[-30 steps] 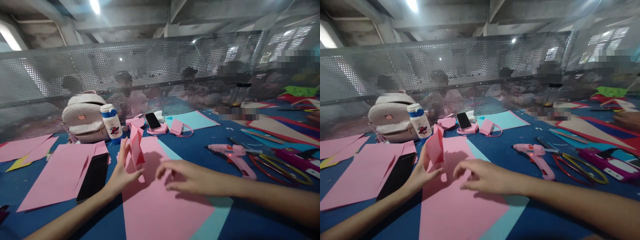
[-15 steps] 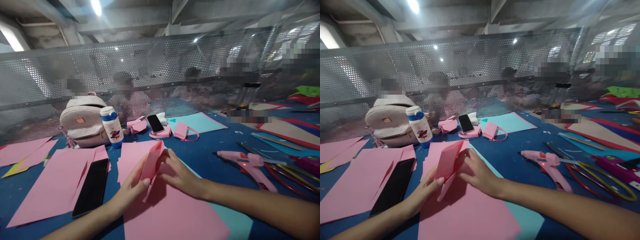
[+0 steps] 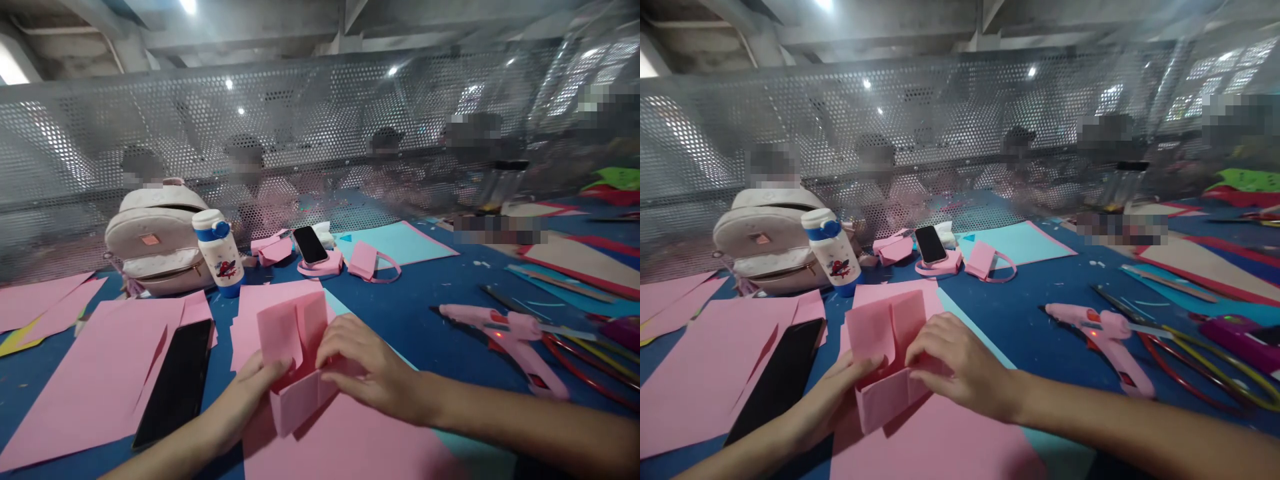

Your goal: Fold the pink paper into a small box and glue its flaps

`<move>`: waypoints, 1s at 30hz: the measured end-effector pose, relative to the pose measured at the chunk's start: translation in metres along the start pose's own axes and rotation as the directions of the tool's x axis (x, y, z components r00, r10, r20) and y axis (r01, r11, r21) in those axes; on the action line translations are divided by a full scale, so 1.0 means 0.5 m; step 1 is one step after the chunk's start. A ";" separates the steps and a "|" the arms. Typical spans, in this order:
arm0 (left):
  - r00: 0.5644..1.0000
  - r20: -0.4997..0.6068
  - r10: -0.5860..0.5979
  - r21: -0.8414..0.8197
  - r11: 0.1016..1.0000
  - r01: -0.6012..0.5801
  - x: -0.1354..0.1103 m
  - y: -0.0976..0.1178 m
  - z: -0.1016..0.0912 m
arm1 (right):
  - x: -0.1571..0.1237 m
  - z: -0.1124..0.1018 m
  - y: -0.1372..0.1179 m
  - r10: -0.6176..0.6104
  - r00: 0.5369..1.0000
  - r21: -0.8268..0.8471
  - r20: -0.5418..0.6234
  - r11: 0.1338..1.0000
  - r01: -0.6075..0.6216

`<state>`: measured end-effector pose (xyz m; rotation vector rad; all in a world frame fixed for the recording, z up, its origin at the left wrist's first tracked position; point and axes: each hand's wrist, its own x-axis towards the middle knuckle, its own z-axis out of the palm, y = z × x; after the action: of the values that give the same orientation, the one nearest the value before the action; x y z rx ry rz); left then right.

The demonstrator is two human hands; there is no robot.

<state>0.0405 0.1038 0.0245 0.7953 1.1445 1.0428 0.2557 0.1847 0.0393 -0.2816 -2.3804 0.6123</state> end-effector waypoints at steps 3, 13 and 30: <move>0.999 0.048 0.002 0.023 1.000 -0.003 0.001 -0.001 -0.002 | -0.003 -0.003 -0.010 -0.035 0.993 -0.065 0.110 0.997 0.042; 0.924 0.069 0.377 0.177 0.907 -0.383 0.020 0.039 -0.008 | 0.012 -0.006 -0.016 0.382 0.923 0.240 0.049 0.892 -0.382; 0.854 0.292 0.430 0.701 0.511 -0.497 0.081 0.066 -0.062 | 0.017 -0.044 -0.024 0.094 0.954 -0.227 0.284 0.973 -0.028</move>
<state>0.0057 0.1529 0.0333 1.9108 1.3405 0.9142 0.2629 0.1854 0.0649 -0.3859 -2.7425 0.4405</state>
